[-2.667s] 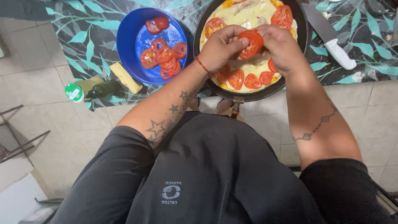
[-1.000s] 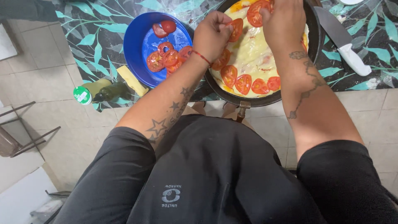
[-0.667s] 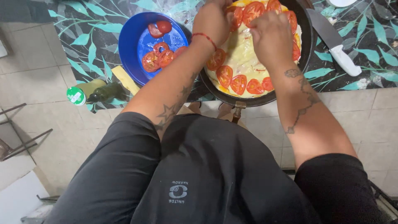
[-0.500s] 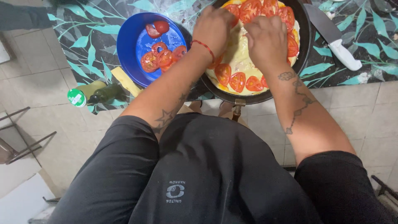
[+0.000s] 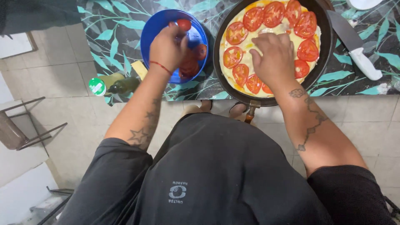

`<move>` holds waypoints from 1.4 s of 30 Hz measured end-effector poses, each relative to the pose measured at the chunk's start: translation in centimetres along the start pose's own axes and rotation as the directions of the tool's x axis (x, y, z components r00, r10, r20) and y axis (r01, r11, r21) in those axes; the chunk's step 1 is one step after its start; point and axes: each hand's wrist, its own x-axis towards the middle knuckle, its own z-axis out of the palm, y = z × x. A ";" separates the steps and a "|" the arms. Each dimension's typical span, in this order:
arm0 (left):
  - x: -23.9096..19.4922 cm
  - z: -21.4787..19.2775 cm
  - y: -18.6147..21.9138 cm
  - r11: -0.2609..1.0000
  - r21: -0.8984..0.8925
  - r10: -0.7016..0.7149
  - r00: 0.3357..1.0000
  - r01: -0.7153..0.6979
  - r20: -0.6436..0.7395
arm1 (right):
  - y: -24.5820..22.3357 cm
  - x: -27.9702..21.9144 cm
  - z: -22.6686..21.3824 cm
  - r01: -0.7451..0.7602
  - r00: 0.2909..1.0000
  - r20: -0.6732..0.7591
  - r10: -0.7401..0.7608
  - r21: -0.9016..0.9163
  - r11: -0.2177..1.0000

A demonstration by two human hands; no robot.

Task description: The person places sliced tomatoes onto a pizza base in a pan, then pours olive oil and a liquid sauce over the toppings. The person uses a spoon to spread the sauce and closes the sauce container.

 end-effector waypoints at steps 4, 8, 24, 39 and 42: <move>-1.8 1.7 -5.1 0.893 0.408 -0.365 0.835 0.189 0.411 | -2.6 -0.4 0.6 0.080 0.997 -0.004 -0.080 0.036 0.996; -2.8 4.3 -8.3 0.871 0.441 -0.364 0.889 0.218 0.279 | -3.6 -0.9 1.7 0.128 0.992 0.000 -0.128 0.027 0.991; -4.3 -2.0 -2.1 0.873 0.351 -0.447 0.843 0.338 0.301 | -4.0 -3.6 2.3 0.113 0.993 -0.045 -0.111 0.037 0.993; -3.3 -2.3 8.3 0.974 -0.221 0.121 0.947 -0.055 0.299 | -7.6 -1.5 0.1 -0.245 0.969 0.181 0.168 0.628 0.738; -2.7 -1.0 8.9 0.980 -0.197 0.071 0.945 -0.007 0.320 | -7.5 -1.2 -0.5 -0.273 0.961 0.120 0.249 0.556 0.785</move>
